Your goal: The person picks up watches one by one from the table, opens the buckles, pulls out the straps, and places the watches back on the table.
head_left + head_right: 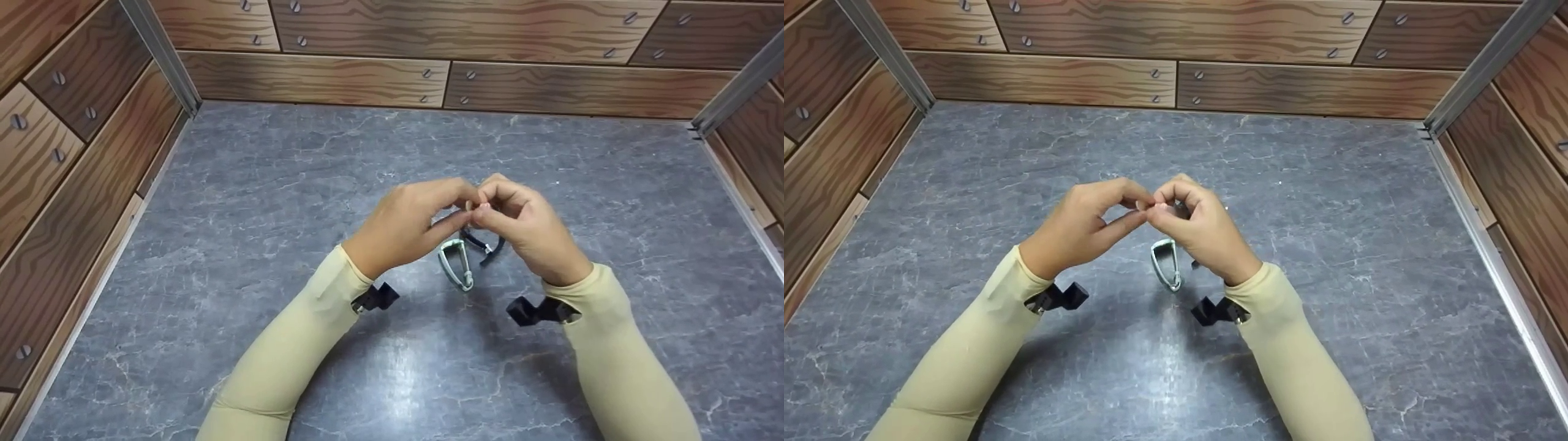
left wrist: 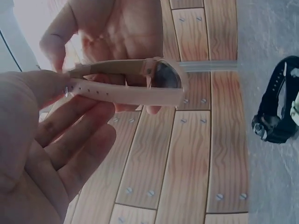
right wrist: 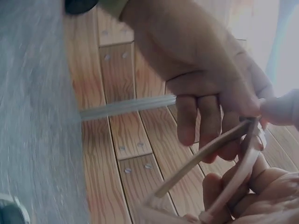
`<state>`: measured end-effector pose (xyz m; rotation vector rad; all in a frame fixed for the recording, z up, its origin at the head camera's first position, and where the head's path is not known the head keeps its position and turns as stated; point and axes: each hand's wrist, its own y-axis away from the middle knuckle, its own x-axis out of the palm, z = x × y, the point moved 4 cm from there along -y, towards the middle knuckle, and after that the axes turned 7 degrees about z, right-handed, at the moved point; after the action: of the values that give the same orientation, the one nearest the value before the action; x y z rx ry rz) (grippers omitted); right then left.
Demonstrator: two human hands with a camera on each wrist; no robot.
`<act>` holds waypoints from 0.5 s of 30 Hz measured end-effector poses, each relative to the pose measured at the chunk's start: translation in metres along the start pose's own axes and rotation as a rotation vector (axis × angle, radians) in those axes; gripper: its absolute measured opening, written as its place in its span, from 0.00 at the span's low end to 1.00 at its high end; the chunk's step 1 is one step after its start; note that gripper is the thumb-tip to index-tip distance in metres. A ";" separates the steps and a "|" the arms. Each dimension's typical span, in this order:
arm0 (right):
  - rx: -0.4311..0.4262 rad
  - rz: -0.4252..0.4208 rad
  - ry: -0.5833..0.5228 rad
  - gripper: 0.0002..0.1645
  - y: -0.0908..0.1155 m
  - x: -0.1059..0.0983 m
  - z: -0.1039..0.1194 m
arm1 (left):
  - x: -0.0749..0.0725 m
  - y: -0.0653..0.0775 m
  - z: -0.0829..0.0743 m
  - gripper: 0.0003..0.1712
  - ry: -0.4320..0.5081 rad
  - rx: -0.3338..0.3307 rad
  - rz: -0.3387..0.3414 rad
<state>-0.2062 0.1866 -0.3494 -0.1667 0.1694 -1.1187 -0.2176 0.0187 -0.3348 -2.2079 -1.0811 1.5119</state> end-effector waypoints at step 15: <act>0.016 -0.073 -0.015 0.08 0.000 0.000 -0.005 | 0.002 0.002 0.006 0.05 -0.010 0.027 -0.026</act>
<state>-0.2078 0.1864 -0.3541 -0.1682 0.1417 -1.1905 -0.2213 0.0180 -0.3398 -2.1628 -1.0820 1.5189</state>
